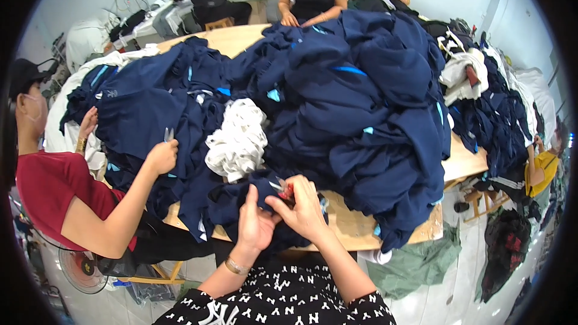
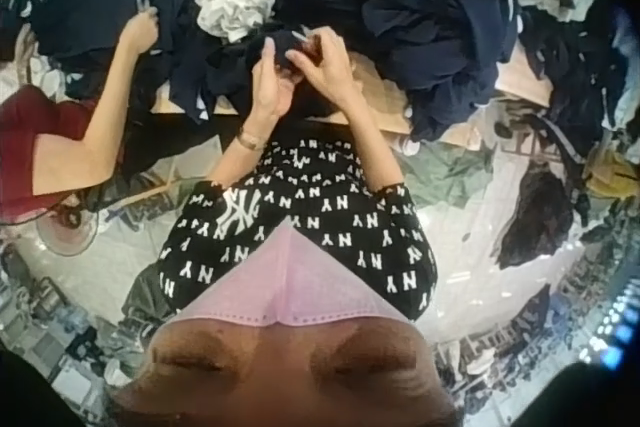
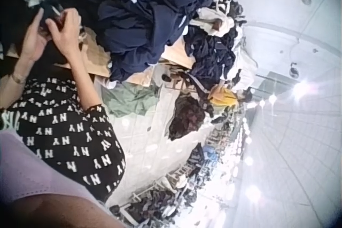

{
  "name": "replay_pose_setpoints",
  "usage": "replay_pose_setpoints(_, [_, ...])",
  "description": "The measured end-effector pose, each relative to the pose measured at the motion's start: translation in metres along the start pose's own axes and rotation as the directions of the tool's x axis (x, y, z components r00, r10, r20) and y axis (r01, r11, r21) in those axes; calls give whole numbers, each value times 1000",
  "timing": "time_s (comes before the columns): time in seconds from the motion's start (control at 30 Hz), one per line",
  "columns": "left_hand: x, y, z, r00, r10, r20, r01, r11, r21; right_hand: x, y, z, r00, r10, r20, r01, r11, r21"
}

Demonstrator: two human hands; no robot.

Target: Trimming loose threads from navy blue garments using small thread snips.

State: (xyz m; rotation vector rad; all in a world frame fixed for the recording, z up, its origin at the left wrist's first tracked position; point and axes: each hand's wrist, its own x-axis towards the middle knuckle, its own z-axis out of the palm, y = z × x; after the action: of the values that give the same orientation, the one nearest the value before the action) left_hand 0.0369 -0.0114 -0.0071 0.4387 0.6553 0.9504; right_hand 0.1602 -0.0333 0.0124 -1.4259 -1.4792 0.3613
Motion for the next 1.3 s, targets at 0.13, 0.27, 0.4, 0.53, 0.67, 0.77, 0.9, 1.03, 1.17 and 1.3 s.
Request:
replay_pose_setpoints(0.13, [-7, -1, -6, 985, -126, 115, 96, 968, 232, 2, 8, -6, 987, 36, 156, -35, 999, -9])
replay_pose_setpoints(0.27, [-13, 25, -20, 985, -158, 75, 32, 585, 811, 1, 9, -14, 965, 128, 228, -186, 949, 253])
replay_pose_setpoints(0.4, [-10, 55, -11, 832, 450, 325, -365, 2, 931, 7, -10, -36, 971, 101, 216, -148, 965, 214])
replay_pose_setpoints(0.53, [16, 51, -38, 808, 279, 519, -411, -366, 835, 11, -29, -50, 941, -12, 338, -79, 964, 254])
replay_pose_setpoints(0.67, [24, 53, -53, 823, 417, 386, -329, -205, 922, 12, -27, -62, 972, -38, 231, -25, 965, 262])
replay_pose_setpoints(0.77, [17, 74, -54, 750, 453, 481, -334, -368, 868, 13, 1, -68, 991, 119, 55, -131, 924, 359])
replay_pose_setpoints(0.9, [12, 105, -69, 983, -68, 171, -110, 525, 844, 18, 22, -65, 971, 228, -77, -213, 963, 168])
replay_pose_setpoints(1.03, [14, 98, -72, 971, 9, 241, -95, 933, 348, 12, 30, -42, 986, 164, 32, -164, 986, -12])
replay_pose_setpoints(1.17, [19, 93, -76, 982, 12, 190, -64, 962, 267, 11, 38, -31, 986, 163, 14, -163, 987, 9])
replay_pose_setpoints(1.3, [20, 88, -72, 995, 15, 100, -36, 976, 213, 9, 39, -23, 990, 143, 10, -140, 977, -158])
